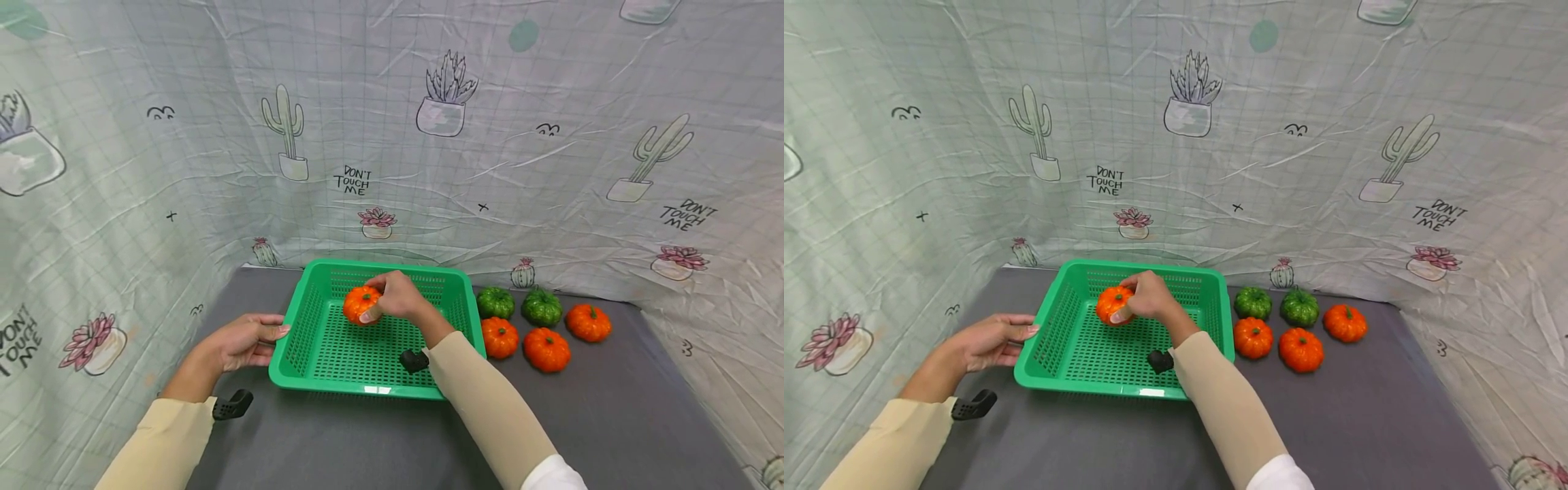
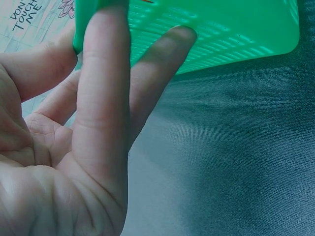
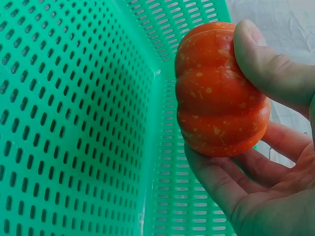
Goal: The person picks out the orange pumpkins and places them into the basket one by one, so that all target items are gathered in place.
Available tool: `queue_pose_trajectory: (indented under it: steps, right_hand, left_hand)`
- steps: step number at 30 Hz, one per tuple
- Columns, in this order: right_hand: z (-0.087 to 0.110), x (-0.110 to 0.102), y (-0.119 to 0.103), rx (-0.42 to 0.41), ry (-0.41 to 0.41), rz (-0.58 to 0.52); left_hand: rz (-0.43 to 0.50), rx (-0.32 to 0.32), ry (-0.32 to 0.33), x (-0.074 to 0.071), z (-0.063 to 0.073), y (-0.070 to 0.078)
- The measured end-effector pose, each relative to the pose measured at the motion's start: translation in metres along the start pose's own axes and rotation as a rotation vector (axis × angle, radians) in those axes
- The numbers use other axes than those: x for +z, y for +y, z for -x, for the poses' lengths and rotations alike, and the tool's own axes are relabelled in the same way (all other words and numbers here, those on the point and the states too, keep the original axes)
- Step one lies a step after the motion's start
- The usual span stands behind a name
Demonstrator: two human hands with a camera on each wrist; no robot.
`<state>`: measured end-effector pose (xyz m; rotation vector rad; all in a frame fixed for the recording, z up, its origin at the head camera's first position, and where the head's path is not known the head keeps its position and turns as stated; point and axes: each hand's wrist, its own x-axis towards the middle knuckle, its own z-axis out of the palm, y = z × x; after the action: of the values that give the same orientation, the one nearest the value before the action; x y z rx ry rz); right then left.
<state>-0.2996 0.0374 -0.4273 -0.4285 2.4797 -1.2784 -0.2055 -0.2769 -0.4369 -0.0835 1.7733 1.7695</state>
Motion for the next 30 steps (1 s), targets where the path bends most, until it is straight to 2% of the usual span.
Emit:
queue_pose_trajectory:
  steps: [21,30]
  right_hand:
    - [-0.015,0.015,-0.005,-0.021,-0.029,-0.005]
    - [-0.023,0.024,-0.006,-0.018,-0.026,-0.006]
  left_hand:
    - [-0.003,-0.004,0.001,-0.001,0.001,0.001]
    - [-0.005,-0.013,0.031,0.001,0.0,0.002]
